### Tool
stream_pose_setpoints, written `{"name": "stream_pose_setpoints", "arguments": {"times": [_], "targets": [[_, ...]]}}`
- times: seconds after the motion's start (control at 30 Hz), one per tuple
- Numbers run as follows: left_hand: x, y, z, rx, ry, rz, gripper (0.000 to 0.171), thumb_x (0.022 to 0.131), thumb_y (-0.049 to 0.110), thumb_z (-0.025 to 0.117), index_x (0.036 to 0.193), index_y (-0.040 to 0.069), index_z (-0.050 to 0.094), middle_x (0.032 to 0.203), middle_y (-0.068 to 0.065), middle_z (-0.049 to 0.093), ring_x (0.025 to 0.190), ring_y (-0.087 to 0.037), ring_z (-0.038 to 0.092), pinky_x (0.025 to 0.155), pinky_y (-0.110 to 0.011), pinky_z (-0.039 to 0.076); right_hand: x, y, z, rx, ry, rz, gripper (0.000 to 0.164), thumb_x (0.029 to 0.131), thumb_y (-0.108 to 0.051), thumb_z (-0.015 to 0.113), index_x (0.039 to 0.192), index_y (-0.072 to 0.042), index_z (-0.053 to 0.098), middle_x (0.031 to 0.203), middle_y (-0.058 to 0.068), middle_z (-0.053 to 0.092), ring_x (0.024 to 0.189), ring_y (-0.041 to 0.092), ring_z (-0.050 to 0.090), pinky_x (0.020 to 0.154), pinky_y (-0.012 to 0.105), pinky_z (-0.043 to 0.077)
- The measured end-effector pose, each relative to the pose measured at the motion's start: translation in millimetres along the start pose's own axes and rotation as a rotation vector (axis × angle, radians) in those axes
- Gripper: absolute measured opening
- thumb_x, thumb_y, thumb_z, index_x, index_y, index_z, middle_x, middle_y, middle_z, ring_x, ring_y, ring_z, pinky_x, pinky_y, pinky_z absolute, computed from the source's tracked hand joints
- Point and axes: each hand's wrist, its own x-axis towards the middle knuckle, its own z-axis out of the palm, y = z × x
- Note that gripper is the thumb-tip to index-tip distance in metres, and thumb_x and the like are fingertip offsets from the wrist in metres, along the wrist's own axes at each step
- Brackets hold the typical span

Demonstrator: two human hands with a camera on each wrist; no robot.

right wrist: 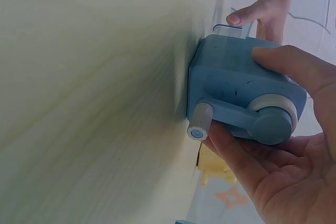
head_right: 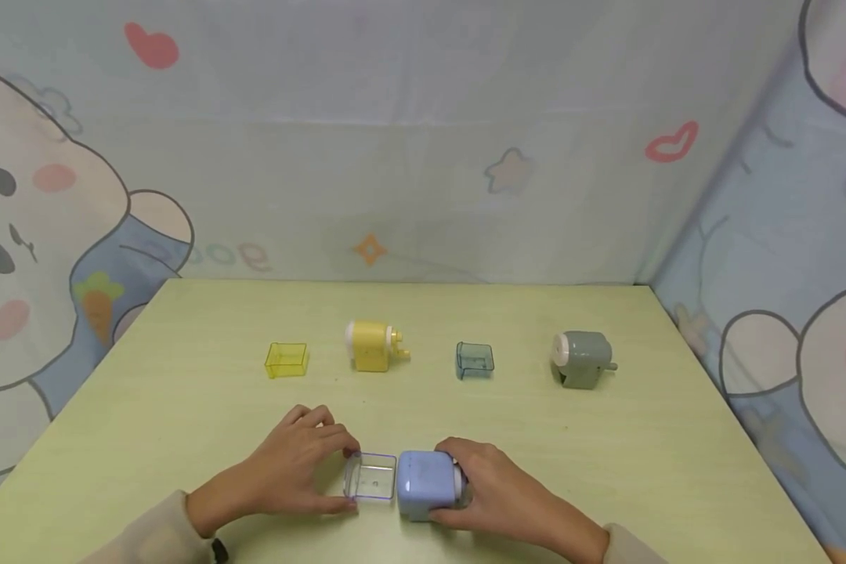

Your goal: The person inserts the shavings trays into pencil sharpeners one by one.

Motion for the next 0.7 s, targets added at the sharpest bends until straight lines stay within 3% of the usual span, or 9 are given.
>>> {"name": "stream_pose_setpoints", "arguments": {"times": [0.7], "targets": [[7.2, 10.5, -5.2, 0.019, -0.042, 0.000, 0.059, 0.068, 0.075, 0.054, 0.101, 0.026, 0.061, 0.087, 0.019, 0.053, 0.089, -0.009, 0.032, 0.081, -0.035, 0.028, 0.4, -1.2, -4.4, 0.022, -0.027, -0.002, 0.061, 0.072, -0.050, 0.072, 0.114, -0.012, 0.050, 0.104, -0.007, 0.056, 0.088, 0.005, 0.052, 0.072, 0.028, 0.047]]}}
